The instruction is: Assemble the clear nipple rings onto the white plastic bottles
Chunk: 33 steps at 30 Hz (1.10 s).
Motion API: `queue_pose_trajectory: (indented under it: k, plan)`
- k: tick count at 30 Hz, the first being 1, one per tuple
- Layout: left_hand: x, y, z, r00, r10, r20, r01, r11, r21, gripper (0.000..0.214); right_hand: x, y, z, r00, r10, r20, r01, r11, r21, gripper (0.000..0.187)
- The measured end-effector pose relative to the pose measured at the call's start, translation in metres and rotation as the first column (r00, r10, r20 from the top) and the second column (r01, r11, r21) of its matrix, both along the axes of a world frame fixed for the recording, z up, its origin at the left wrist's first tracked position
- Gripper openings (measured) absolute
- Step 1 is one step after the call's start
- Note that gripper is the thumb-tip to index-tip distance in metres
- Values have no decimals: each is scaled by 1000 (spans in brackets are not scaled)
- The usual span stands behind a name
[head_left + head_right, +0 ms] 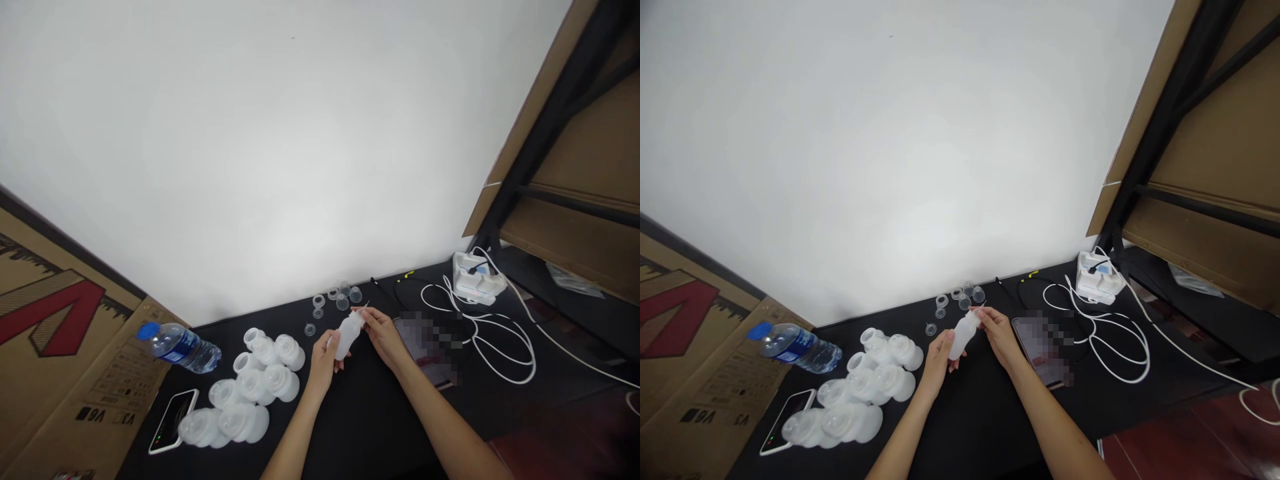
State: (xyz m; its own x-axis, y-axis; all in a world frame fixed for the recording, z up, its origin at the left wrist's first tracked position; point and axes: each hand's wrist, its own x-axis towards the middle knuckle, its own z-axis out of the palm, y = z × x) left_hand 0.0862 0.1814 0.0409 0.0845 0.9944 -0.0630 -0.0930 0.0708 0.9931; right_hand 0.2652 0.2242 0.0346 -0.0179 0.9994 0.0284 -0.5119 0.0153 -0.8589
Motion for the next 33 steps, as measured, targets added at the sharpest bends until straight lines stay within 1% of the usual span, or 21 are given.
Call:
queue_pose_trajectory:
  k: [4,7,9,13,16,18,20,22,24,26,27,28,30,31,33]
  plan:
    - [0,3,-1,999,49,-19,-49,999,11,66,1,4,-5,1000,-25,-1,25,1000,-10,38]
    - [-1,3,-2,998,58,-16,-57,998,31,65,2,3,-4,999,-36,-9,36,999,-14,37]
    - [-1,2,-3,999,46,11,-46,999,-4,67,1,1,0,999,-27,-20,27,1000,-9,38]
    - [0,2,-5,997,15,79,-7,994,-110,70,-1,-5,6,997,62,-56,-61,998,23,46]
    - [0,4,-7,997,-9,79,17,994,-107,68,-2,-4,5,995,68,-78,-68,998,6,52]
    - [-1,5,-8,1000,-3,3,4,999,-40,65,-2,-2,2,997,30,-76,-32,999,-22,52]
    - [-2,3,-8,988,52,-148,-39,995,92,57,-2,0,-3,998,-13,-59,10,999,-41,52]
    - [-4,-1,-7,936,159,-315,-81,966,247,47,-3,2,-5,999,-41,-30,40,998,-48,51]
    - [-5,-5,-5,866,264,-424,-103,925,365,43,-4,2,-6,998,-54,-9,54,997,-47,49]
    - [-5,-8,-3,825,328,-461,-121,898,422,45,-5,0,-5,998,-58,-10,57,997,-44,48]
    - [-6,-9,-2,820,334,-464,-123,895,428,45,-4,0,-3,998,-57,-21,56,998,-41,49]
    - [-6,-9,-1,827,320,-462,-115,901,419,45,-4,-1,-2,998,-50,-37,49,998,-38,50]
    - [-6,-8,-1,869,234,-435,-75,933,352,43,-2,-3,1,998,-10,-67,8,999,-34,55]
    - [-5,-7,-2,900,174,-400,-51,953,299,45,-1,-4,2,997,21,-79,-24,999,-30,58]
    - [-3,-4,-5,958,72,-279,-21,983,180,53,0,-6,4,991,94,-95,-96,995,-17,61]
